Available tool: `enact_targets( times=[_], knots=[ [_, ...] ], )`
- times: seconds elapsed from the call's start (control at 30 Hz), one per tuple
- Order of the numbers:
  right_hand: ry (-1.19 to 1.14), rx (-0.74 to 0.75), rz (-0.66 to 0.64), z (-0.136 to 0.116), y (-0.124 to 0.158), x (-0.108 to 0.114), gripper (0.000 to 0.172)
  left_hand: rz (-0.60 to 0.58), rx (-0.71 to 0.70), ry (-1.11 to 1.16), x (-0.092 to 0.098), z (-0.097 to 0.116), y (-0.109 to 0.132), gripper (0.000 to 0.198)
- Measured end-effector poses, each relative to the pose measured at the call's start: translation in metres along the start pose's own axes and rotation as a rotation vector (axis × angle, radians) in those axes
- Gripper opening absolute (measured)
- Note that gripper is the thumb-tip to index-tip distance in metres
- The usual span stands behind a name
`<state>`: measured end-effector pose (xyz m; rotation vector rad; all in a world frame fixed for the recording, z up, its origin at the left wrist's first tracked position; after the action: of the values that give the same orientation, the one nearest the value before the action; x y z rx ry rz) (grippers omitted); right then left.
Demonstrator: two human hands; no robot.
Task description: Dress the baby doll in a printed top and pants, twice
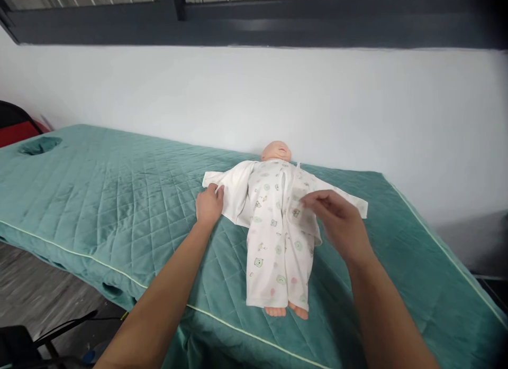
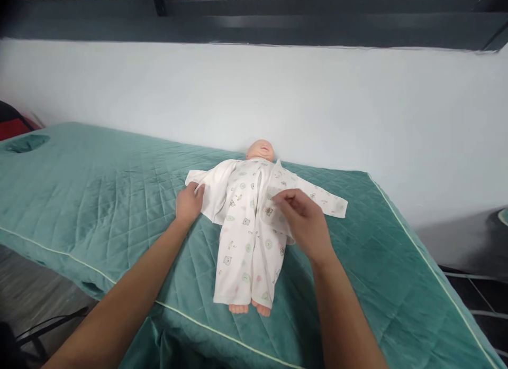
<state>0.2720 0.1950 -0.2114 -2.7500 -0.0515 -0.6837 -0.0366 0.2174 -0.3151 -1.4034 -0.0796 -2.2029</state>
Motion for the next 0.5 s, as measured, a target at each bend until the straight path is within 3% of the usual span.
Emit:
enact_targets(
  times=[0.07, 0.13, 0.3, 0.5],
  knots=[
    [0.055, -0.029, 0.159, 0.01, -0.019, -0.002, 0.02, 0.006, 0.011, 0.005, 0.0, 0.0, -0.001, 0.041],
    [0.129, -0.029, 0.191, 0.017, -0.042, -0.01, 0.03, 0.005, 0.016, 0.009, 0.0, 0.002, -0.003, 0.04],
    [0.218, -0.022, 0.025, 0.018, -0.084, -0.046, 0.048, 0.031, 0.03, 0.107, 0.0, 0.003, -0.009, 0.035],
    [0.183, -0.004, -0.026, 0.025, -0.08, -0.061, 0.056, 0.184, 0.023, 0.506, 0.01, 0.006, 0.0, 0.032]
  ],
)
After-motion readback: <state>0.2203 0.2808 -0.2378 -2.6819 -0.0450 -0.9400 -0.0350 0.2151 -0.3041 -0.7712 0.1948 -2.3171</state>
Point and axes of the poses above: each hand's wrist, its own y-axis away from the middle knuckle, its own x-axis out of the back of the hand, z = x × y, the point moved 2 cm from there along -y, towards the middle knuckle, and after that the axes turned 2 degrees about y, right-handed, at the moved point
